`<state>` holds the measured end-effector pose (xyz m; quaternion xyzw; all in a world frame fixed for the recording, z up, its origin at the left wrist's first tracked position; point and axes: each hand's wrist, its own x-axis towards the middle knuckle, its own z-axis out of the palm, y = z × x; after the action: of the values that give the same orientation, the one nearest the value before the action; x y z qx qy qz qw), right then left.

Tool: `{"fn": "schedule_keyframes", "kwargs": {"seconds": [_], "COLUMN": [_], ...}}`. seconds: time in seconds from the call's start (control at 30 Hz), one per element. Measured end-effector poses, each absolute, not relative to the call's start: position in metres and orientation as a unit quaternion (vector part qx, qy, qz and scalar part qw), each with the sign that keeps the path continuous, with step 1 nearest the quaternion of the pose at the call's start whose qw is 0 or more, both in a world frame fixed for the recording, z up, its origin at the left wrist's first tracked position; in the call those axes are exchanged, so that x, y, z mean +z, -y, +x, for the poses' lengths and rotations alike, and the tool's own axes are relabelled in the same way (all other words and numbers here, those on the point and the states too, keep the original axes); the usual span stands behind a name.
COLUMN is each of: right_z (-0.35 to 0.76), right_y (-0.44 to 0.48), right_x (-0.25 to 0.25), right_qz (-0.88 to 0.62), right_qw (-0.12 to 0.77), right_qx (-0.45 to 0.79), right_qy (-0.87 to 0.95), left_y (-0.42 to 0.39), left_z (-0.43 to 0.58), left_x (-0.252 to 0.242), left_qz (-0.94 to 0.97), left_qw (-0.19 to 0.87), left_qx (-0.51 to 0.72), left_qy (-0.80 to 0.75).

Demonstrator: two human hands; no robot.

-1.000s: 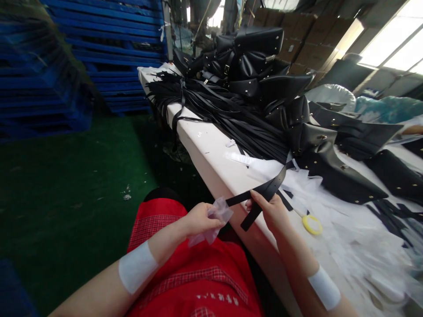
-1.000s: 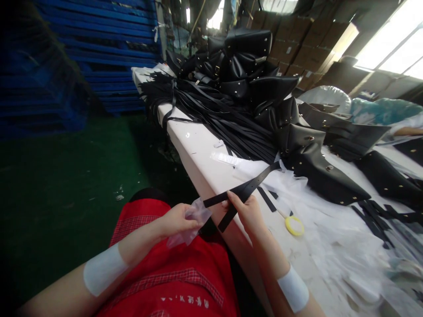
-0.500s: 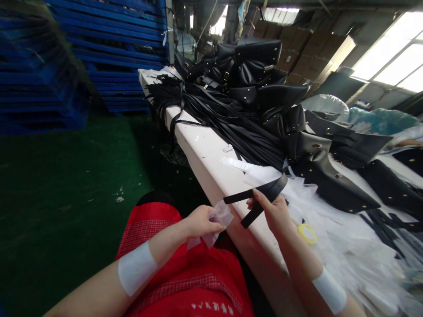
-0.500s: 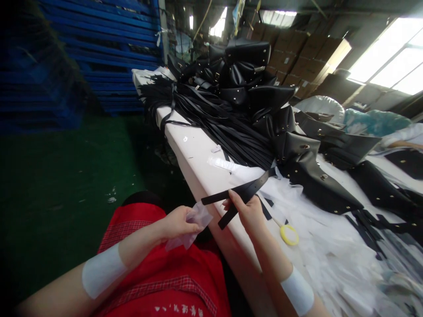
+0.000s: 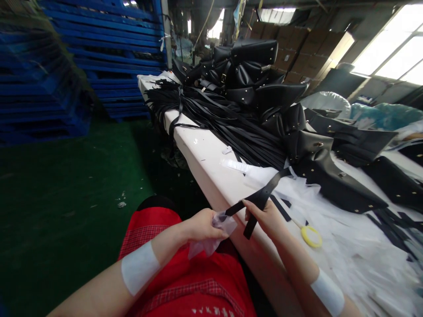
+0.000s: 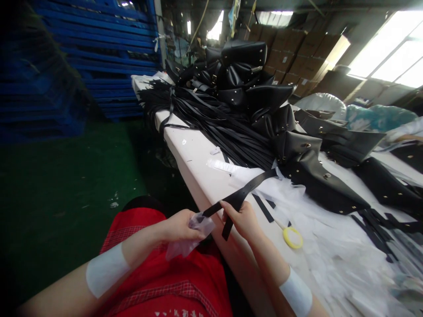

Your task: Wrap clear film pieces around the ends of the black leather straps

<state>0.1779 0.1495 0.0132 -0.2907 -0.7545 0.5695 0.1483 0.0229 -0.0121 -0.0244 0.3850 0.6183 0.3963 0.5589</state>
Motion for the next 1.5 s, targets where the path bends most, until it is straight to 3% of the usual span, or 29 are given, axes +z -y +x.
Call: {"fn": "schedule_keyframes", "kwargs": {"seconds": [0.23,0.47,0.8,0.87,1.0,1.1,1.5], "right_z": [0.185,0.18,0.182,0.188,0.197,0.195,0.185], "right_y": [-0.156,-0.147,-0.153,-0.165,-0.178,-0.172,-0.154], "right_x": [0.01,0.012,0.006,0.017,0.032,0.029,0.009], "right_qz": [-0.294,-0.251,-0.249,-0.267,-0.293,-0.295,-0.317], "right_qw": [0.132,0.086,0.012,0.054,0.279,0.373,0.405], "right_qx": [0.548,0.634,0.628,0.635,0.59,0.559,0.595], "right_qy": [0.772,0.726,0.738,0.722,0.698,0.679,0.618], "left_y": [0.01,0.006,-0.006,-0.007,-0.007,-0.007,-0.012], "left_z": [0.027,0.031,0.038,0.034,0.029,0.031,0.036], "left_x": [-0.027,-0.03,-0.034,-0.032,-0.026,-0.025,-0.035], "left_qz": [0.348,0.356,0.346,0.328,0.309,0.311,0.308], "left_qw": [0.595,0.609,0.6,0.594,0.597,0.611,0.612], "left_qx": [0.411,0.404,0.432,0.429,0.445,0.446,0.47], "left_qy": [-0.597,-0.582,-0.578,-0.596,-0.592,-0.575,-0.557]}}
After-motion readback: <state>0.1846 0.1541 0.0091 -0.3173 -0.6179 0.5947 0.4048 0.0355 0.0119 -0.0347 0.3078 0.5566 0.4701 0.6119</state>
